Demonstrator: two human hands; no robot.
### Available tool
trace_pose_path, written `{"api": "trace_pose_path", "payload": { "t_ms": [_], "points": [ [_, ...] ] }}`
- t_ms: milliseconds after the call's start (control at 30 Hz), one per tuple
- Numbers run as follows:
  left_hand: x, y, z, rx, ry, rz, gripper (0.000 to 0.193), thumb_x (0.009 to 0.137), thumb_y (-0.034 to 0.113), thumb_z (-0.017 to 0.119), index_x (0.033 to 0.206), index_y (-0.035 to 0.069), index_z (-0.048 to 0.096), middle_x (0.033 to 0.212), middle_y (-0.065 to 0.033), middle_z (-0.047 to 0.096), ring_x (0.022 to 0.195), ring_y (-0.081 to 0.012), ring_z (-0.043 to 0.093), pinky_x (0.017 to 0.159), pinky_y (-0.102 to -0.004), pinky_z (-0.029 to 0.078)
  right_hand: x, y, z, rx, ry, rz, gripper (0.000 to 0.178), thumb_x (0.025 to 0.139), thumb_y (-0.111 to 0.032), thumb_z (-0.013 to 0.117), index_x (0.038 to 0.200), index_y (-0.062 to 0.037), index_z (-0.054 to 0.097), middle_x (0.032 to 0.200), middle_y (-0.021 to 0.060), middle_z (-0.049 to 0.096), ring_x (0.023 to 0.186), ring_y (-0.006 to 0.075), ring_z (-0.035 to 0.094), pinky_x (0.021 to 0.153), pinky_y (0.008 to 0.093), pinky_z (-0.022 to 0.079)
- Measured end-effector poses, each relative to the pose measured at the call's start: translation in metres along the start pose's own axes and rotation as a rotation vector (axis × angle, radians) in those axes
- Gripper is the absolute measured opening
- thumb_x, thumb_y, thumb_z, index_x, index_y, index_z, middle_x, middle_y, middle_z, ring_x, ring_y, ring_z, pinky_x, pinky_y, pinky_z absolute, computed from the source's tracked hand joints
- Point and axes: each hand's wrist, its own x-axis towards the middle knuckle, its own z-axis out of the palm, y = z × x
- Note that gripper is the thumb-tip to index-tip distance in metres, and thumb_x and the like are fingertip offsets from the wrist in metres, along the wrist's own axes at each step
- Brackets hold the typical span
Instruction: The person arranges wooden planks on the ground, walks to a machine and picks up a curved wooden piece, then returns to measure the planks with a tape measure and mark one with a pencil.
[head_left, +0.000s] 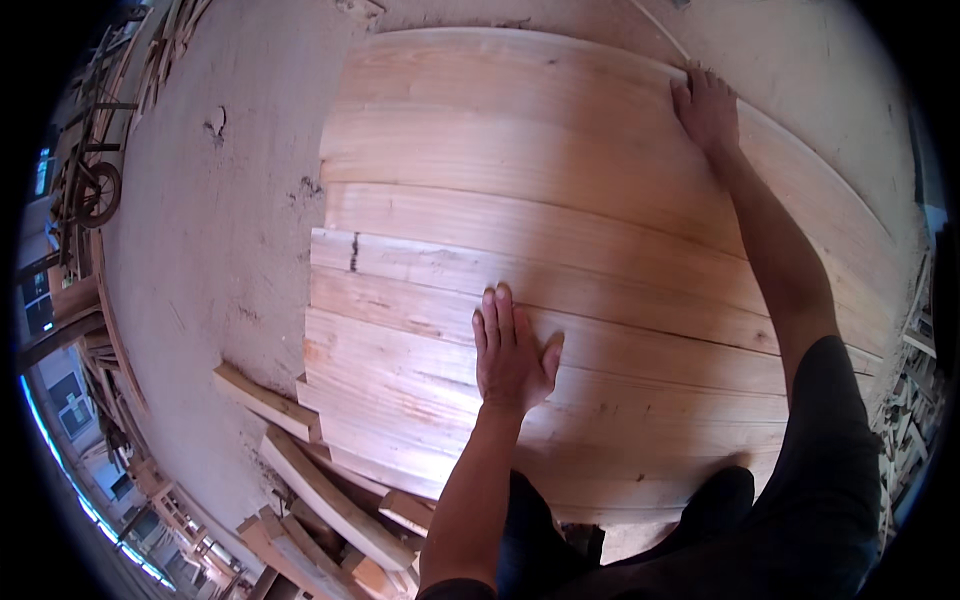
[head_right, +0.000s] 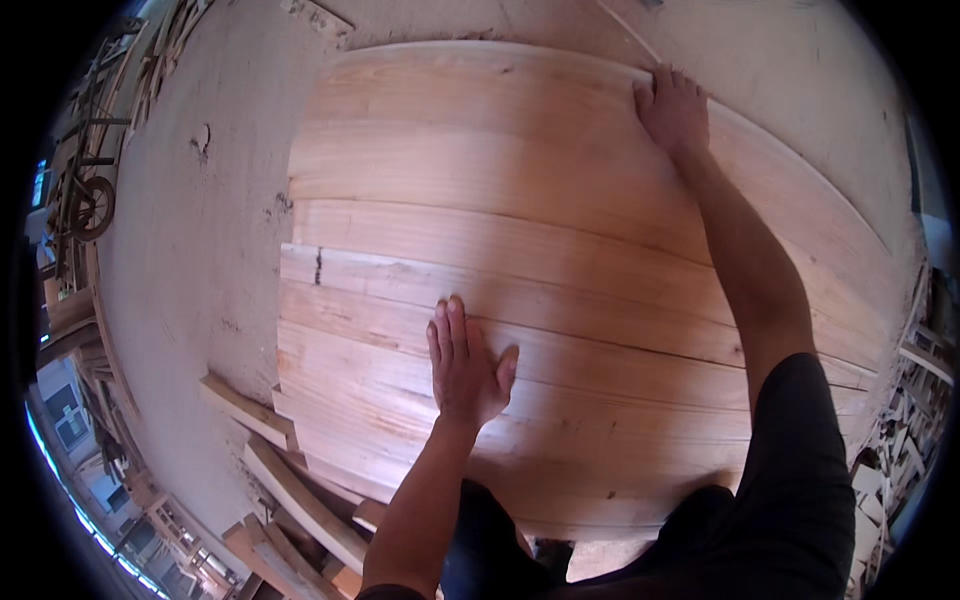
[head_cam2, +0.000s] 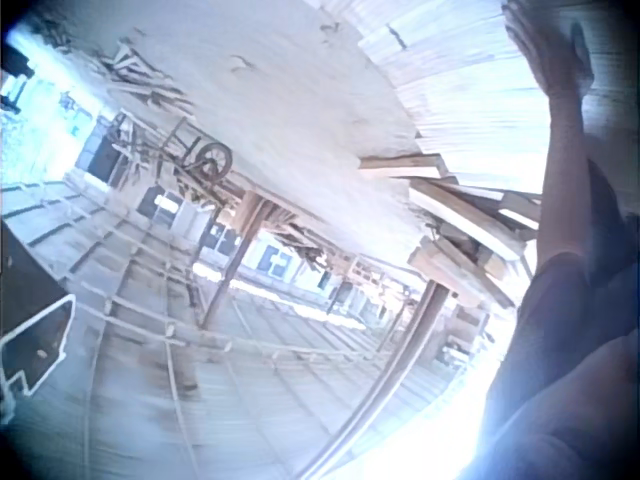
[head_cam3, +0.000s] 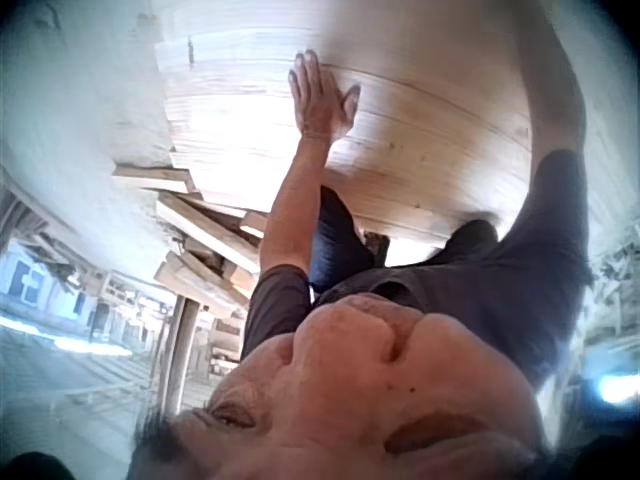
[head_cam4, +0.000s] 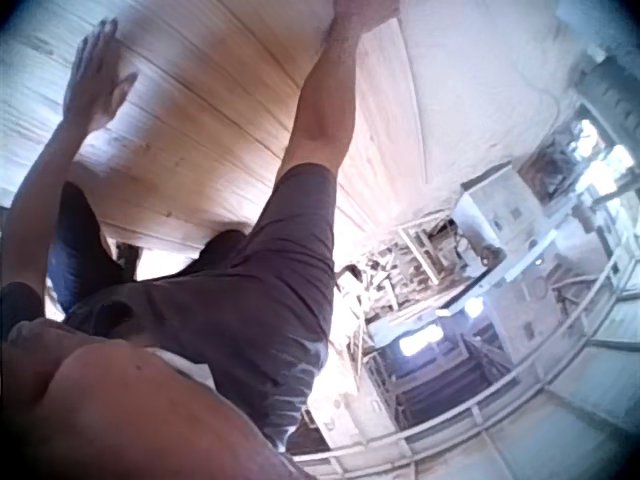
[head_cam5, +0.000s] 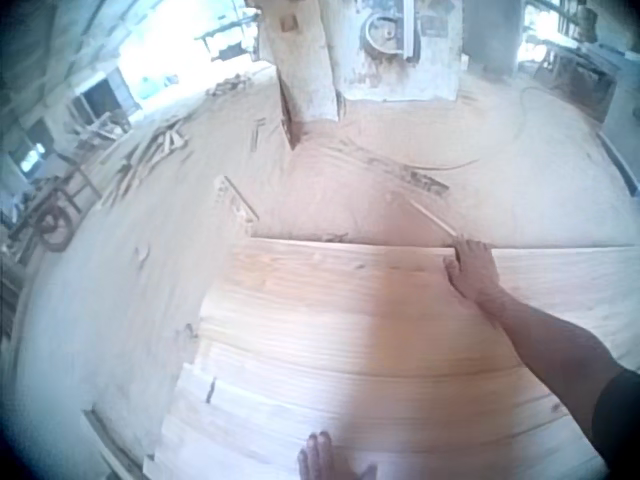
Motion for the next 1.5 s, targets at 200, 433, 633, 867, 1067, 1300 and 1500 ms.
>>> {"api": "trace_pose_path", "payload": {
  "t_ms": [200,433,633,867,1067,1300,1500],
  "points": [
    [0.004,-0.001,0.001,0.062,-0.041,0.024,0.073,0.092,0.041,0.05,0.137,-0.015,0.036,0.158,-0.0303,0.016,0.148,-0.0463,0.01,0.12,-0.0566,0.011,-0.041,0.016,-0.001,-0.126,0.142,-0.216,0.064,0.094,-0.034,0.048,0.144,0.005,0.038,0.148,0.0269,0.039,0.138,0.0419,0.035,0.115,0.0509,0.026],
    [0.007,0.002,0.052,0.057,0.299,0.189,0.075,0.087,0.031,0.062,0.144,-0.008,0.031,0.152,-0.0286,0.033,0.143,-0.0462,0.028,0.118,-0.0579,0.02,-0.394,0.037,-0.094,0.237,-0.07,0.021,0.081,0.087,-0.029,0.057,0.151,0.006,0.022,0.159,0.0293,0.016,0.147,0.0464,0.015,0.12,0.0567,0.011],
    [-0.015,-0.001,0.041,0.298,0.324,0.218,0.069,0.102,0.04,0.04,0.148,-0.009,0.026,0.159,-0.0232,0.023,0.147,-0.043,0.02,0.12,-0.0522,0.016,-0.513,0.024,-0.128,0.272,-0.215,0.247,0.08,0.091,-0.041,0.056,0.149,0.0051,0.027,0.158,0.0265,0.018,0.148,0.0415,0.013,0.121,0.0543,0.009],
    [0.005,-0.024,0.066,0.697,-0.07,0.0,0.077,0.101,0.053,0.035,0.151,-0.004,0.023,0.161,-0.0246,0.015,0.148,-0.0452,0.015,0.119,-0.0554,0.015,-0.52,0.015,-0.123,0.448,-0.231,0.306,0.076,0.096,-0.041,0.047,0.153,0.0015,0.021,0.163,0.0195,0.013,0.152,0.0332,0.005,0.123,0.0472,0.003],
    [-0.106,0.154,0.135,0.355,-0.012,-0.271,0.09,0.095,0.067,0.031,0.153,0.0,0.02,0.16,-0.0291,0.01,0.148,-0.048,0.008,0.118,-0.0584,0.014,-0.532,0.041,-0.15,0.401,-0.3,0.211,0.084,0.089,-0.038,0.057,0.154,0.0023,0.02,0.162,0.0201,0.014,0.152,0.0313,0.008,0.124,0.0441,0.005],
    [-0.206,0.174,0.158,0.321,0.139,-0.34,0.073,0.101,0.058,0.029,0.151,0.004,0.029,0.16,-0.0269,0.016,0.146,-0.048,0.016,0.116,-0.0562,0.023,-0.696,0.243,-0.187,0.476,0.563,1.017,0.07,0.077,-0.013,0.063,0.143,-0.0014,0.042,0.149,0.0198,0.041,0.141,0.0372,0.034,0.117,0.0407,0.029],
    [-0.366,0.229,0.14,1.118,-0.41,-0.277,0.043,0.1,0.041,0.043,0.136,0.021,0.057,0.148,-0.0117,0.043,0.137,-0.0281,0.04,0.105,-0.0481,0.037,-0.85,0.299,-0.152,-0.234,0.744,2.228,0.036,0.08,-0.014,0.06,0.112,0.0017,0.064,0.108,0.0262,0.063,0.104,0.0377,0.061,0.098,0.0466,0.047]
  ]
}}
